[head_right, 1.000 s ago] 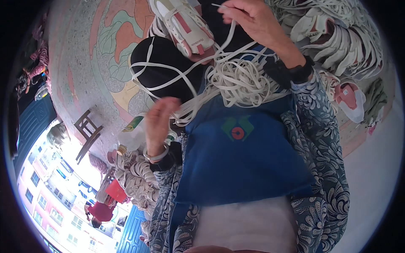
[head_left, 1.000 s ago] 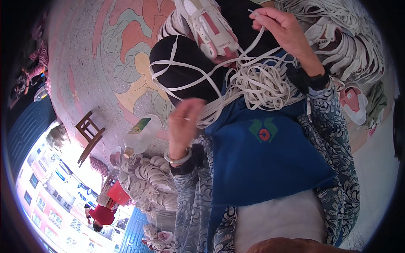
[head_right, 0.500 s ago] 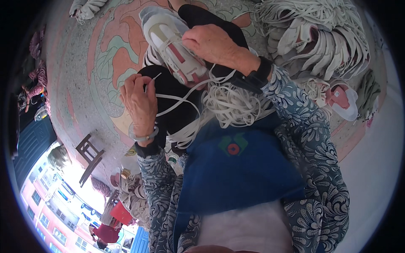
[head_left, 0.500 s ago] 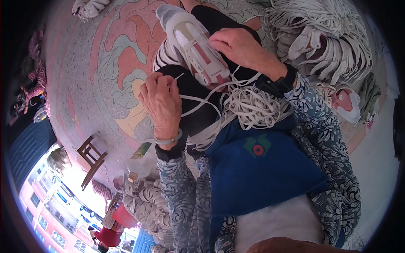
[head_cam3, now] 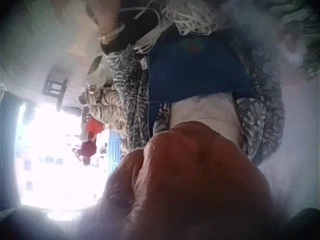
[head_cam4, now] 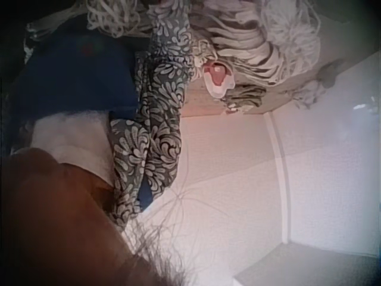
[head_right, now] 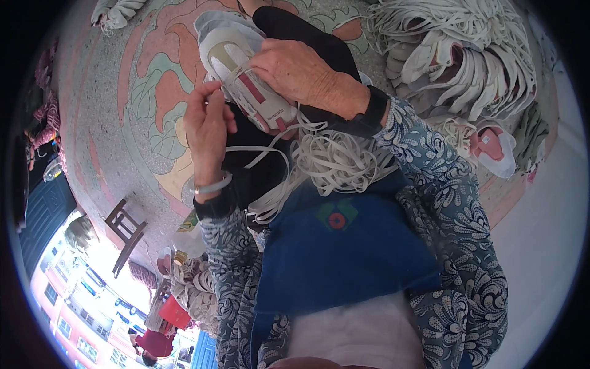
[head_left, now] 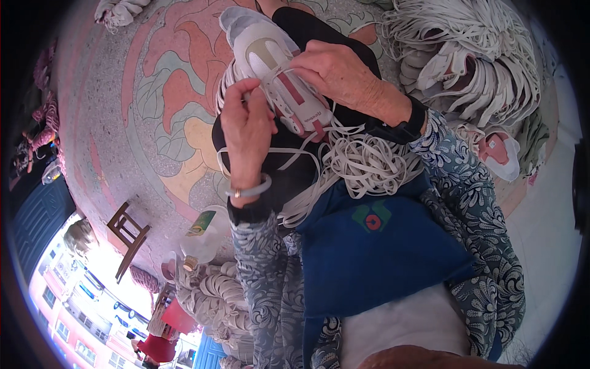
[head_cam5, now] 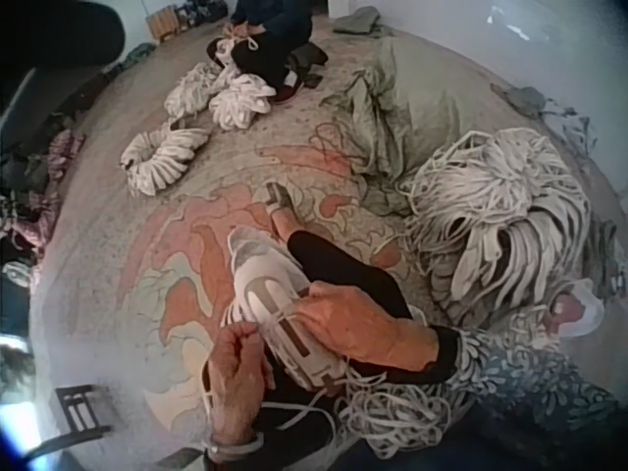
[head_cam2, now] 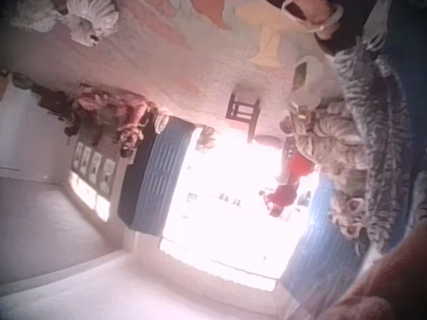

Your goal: The person sits on the floor and threads long white shoelaces through the eyelets of a white sneaker. They pull the laces tight and adjust the shoe repeatedly, handling the laces and shoe by hand.

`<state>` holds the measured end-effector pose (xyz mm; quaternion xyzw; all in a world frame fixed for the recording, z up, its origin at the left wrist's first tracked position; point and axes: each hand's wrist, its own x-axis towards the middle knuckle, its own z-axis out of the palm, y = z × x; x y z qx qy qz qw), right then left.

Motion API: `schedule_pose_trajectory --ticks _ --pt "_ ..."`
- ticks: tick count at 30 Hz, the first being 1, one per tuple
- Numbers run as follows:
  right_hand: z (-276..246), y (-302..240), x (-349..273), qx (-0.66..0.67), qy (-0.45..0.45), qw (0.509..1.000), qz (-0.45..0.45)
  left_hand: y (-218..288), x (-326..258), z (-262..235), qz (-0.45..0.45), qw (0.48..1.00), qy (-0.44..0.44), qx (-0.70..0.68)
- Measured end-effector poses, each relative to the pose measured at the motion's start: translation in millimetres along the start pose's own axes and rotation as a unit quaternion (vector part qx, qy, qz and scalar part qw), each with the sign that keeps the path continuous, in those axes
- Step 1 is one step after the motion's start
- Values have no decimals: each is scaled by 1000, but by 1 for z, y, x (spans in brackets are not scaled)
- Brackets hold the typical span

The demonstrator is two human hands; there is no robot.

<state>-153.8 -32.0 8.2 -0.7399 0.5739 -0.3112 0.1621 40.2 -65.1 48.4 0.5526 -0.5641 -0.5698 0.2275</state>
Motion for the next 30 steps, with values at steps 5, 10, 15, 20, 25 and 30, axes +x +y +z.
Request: schedule_pose_trajectory --ticks 5,10,15,20,25,30 --pt "-1 -3 1 24 8 1000 7 -19 21 10 85 984 22 152" --pt "-3 0 -2 15 8 1000 12 -17 18 16 132 970 42 199" --pt "0 2 1 64 16 997 28 -19 15 19 125 974 49 182" --pt "0 3 2 57 -5 998 23 -17 13 19 138 971 53 189" --pt "-6 0 8 7 -80 997 22 -16 12 20 113 976 42 182" --pt "-12 -2 14 -29 -108 994 5 -14 12 22 132 972 34 191"
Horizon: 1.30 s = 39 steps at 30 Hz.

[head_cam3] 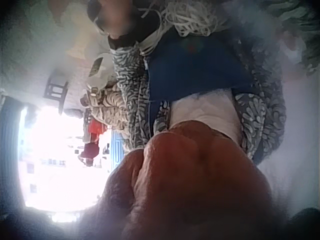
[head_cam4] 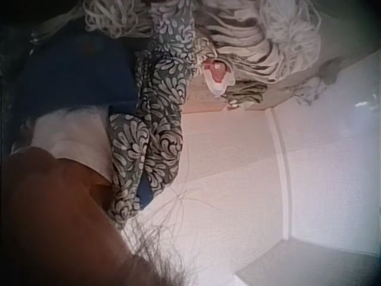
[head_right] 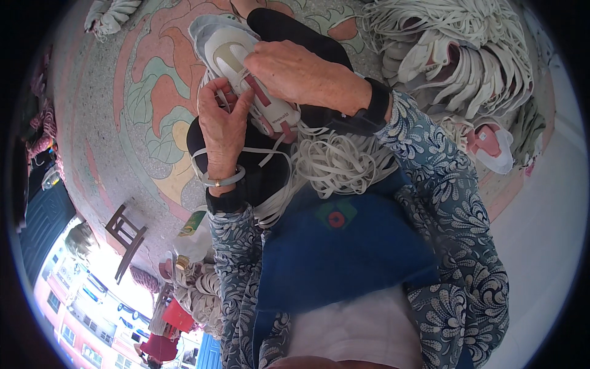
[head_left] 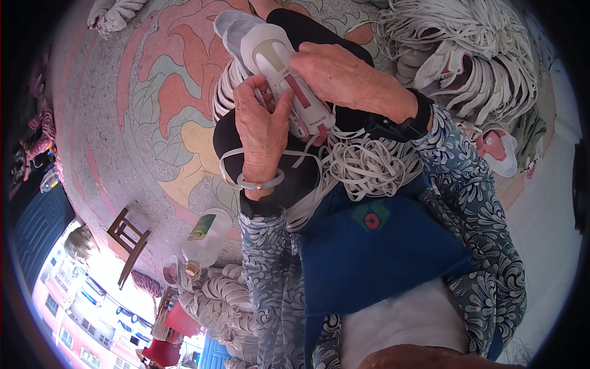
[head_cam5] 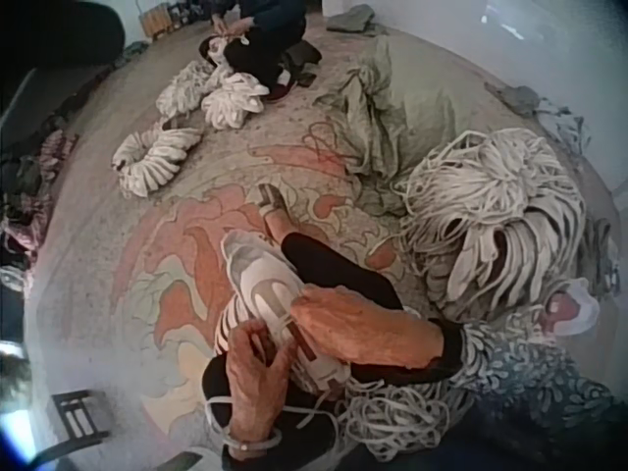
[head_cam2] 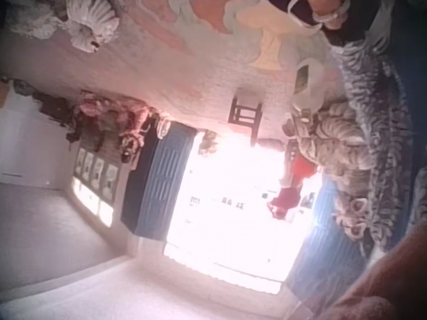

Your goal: The person sits on the floor and threads long white shoelaces through the eyelets of a white sneaker. They pull the laces tight and adjust the shoe repeatedly, handling the laces and shoe by hand.

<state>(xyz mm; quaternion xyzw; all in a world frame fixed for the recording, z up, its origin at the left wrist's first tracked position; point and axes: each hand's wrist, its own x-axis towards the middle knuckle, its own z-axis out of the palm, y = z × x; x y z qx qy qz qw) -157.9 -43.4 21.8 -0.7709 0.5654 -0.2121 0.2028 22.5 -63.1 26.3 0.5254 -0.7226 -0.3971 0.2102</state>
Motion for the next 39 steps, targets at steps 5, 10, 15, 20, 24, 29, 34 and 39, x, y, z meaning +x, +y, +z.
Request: schedule_pose_trajectory --ticks 5,10,15,20,24,29,34,39 --pt "-1 6 3 74 -7 997 -3 -4 2 0 -6 1000 -15 -10" --pt "12 11 -5 179 74 980 48 -5 5 0 -7 1000 -17 -3" --pt "13 8 -6 322 55 928 181 -7 4 2 -2 1000 -20 -14" --pt "18 2 -3 209 131 964 102 -7 5 4 12 1000 -2 -25" --pt "22 4 -5 130 160 977 55 -8 2 1 13 999 46 -25" --pt "29 -6 -8 109 171 978 42 10 2 -8 78 988 75 107" --pt "26 -8 -10 115 197 972 58 10 -3 -2 125 981 82 126" --pt "32 -2 -2 76 199 976 50 7 8 8 115 983 64 131"
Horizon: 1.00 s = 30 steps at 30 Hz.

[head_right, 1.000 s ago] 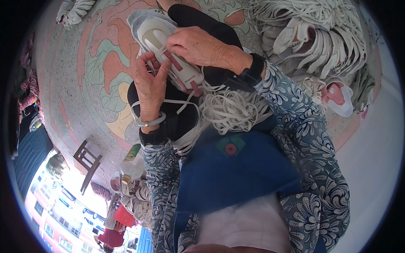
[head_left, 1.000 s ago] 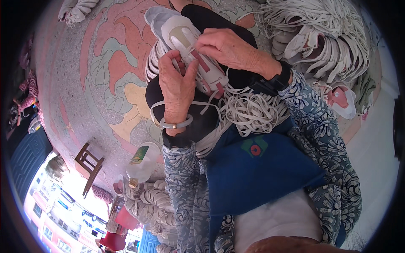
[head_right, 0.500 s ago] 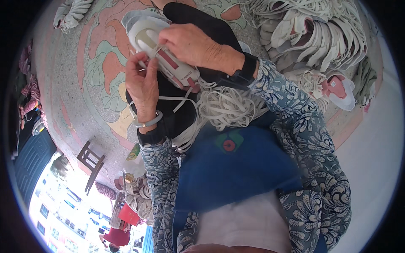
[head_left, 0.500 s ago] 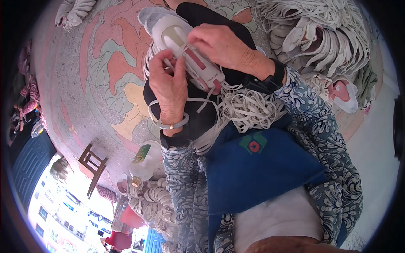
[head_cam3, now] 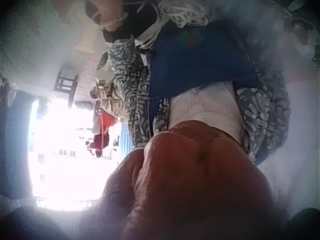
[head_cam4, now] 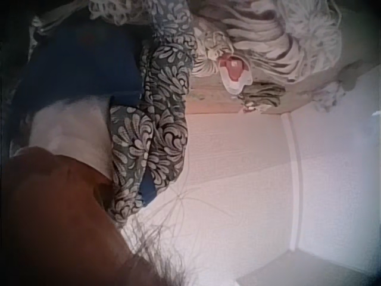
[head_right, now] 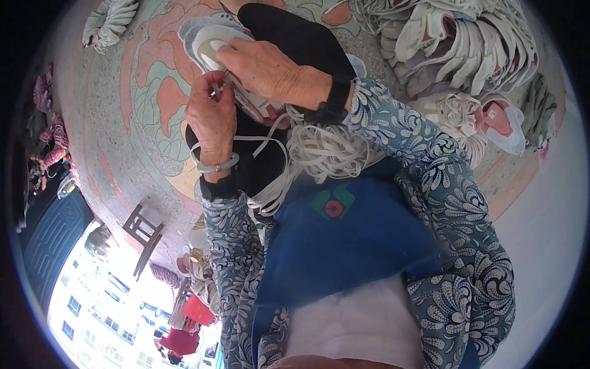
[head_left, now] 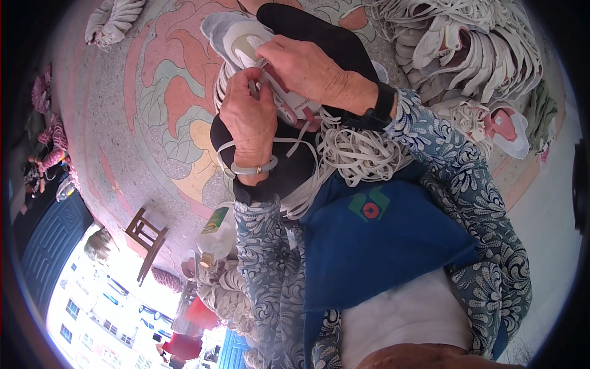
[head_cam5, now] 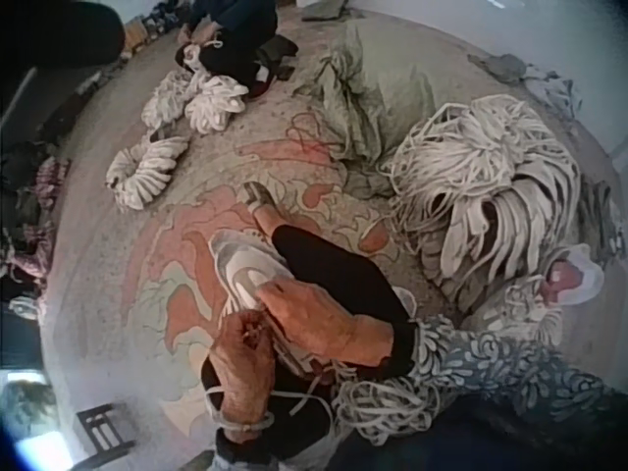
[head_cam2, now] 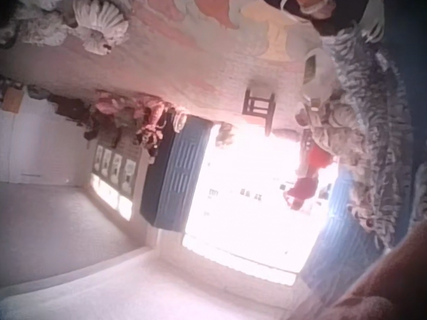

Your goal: The person sits on the floor and threads long white shoelaces through the eyelets of a white sneaker. They pull the laces tight and adjust the shoe repeatedly, handling the laces and shoe by hand.

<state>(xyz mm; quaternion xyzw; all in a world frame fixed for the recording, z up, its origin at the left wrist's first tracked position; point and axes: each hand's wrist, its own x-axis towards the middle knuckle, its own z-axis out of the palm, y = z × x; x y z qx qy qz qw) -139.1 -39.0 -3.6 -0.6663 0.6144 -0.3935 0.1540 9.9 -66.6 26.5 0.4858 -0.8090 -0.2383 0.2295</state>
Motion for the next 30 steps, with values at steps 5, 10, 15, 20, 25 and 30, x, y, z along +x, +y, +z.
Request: schedule_pose_trajectory --ticks 5,10,15,20,25,30 --pt "1 8 0 45 24 998 33 -2 1 10 -22 1000 -9 -14" --pt "6 -5 7 97 28 990 95 -17 6 17 -56 996 -32 -61" --pt "13 8 3 113 11 990 81 -27 15 19 -38 997 -21 -62" --pt "10 9 4 116 1 988 97 -35 20 30 18 998 -36 -39" --pt "6 14 6 94 -2 989 111 -28 27 27 86 996 -21 -12" --pt "1 8 5 79 -5 992 103 -24 28 26 112 993 -18 -9"
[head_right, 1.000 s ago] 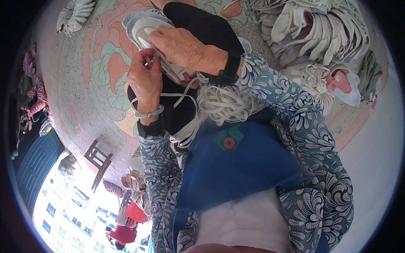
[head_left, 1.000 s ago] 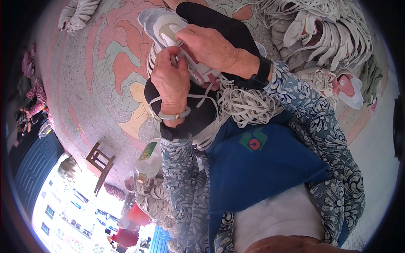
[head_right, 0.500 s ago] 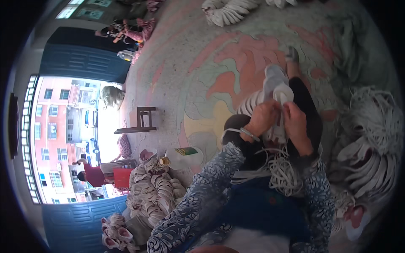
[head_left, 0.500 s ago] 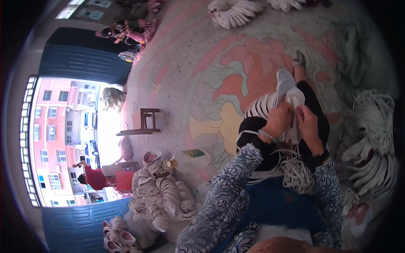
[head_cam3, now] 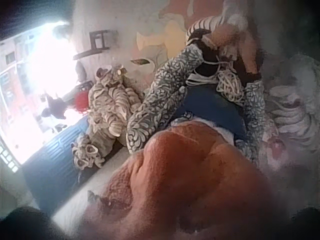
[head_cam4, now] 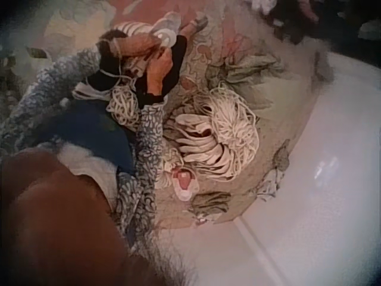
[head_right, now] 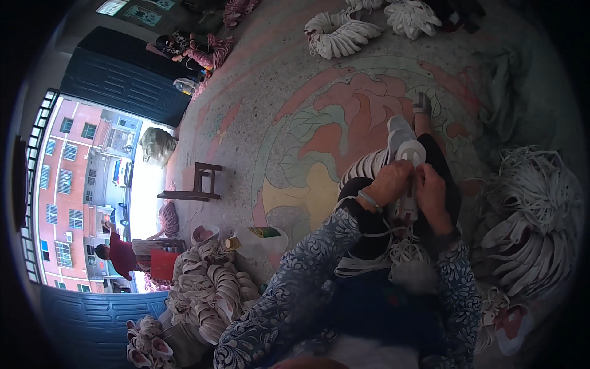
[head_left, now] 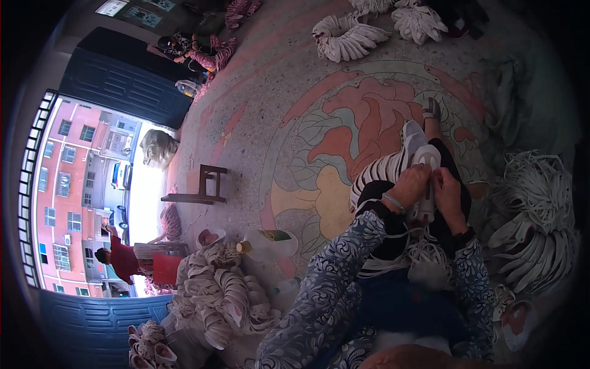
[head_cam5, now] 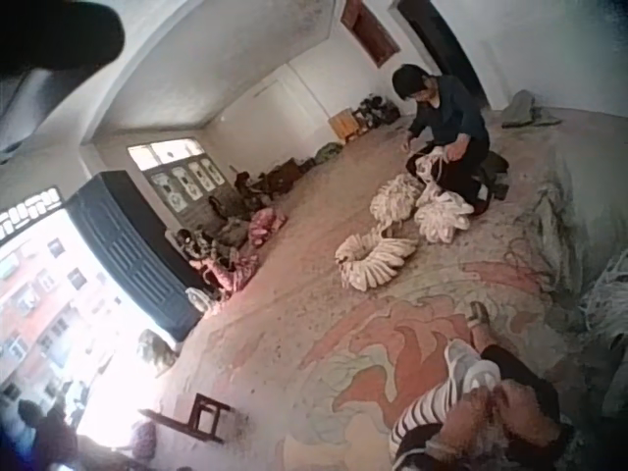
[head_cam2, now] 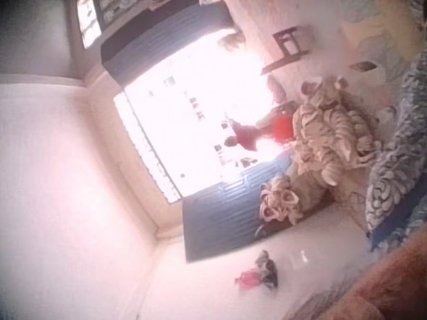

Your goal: The person sits on the floor and threads long white shoelaces through the eyelets of a white sneaker. They pull the laces tight and adjust the shoe repeatedly, handling the laces and shoe by hand.

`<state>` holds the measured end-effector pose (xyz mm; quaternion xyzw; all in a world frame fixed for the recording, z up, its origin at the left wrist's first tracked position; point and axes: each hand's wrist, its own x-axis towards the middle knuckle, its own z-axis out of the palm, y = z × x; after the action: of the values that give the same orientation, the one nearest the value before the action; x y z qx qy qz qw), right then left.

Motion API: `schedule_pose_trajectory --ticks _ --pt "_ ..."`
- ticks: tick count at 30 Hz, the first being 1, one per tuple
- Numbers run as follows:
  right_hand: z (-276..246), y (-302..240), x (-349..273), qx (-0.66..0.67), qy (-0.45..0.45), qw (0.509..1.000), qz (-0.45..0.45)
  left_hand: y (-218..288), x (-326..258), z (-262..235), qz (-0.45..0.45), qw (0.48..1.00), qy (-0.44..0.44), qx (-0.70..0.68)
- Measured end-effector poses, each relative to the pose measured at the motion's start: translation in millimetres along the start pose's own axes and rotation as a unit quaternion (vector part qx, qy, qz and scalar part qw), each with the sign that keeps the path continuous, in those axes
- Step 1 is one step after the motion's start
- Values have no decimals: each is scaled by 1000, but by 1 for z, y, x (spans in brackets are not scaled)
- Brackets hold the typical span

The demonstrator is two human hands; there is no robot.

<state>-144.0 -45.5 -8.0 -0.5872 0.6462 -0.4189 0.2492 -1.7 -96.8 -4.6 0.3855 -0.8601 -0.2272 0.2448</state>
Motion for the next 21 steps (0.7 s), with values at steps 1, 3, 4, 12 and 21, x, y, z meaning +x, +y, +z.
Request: schedule_pose_trajectory --ticks 1,3,4,12,21 --pt "-1 -1 -1 -3 -1 1000 0 0 1 -1 0 1000 -6 -10" --pt "-4 -4 -3 -24 4 999 -32 5 1 -9 -5 999 -14 -28" --pt "-6 -10 -5 -34 6 998 -48 8 1 -16 -9 999 -19 -37" --pt "-21 -54 -20 -33 -46 966 -251 29 -22 -86 -119 982 -53 -140" --pt "-59 -92 -29 224 -204 950 -70 19 -50 -70 -194 857 0 -477"
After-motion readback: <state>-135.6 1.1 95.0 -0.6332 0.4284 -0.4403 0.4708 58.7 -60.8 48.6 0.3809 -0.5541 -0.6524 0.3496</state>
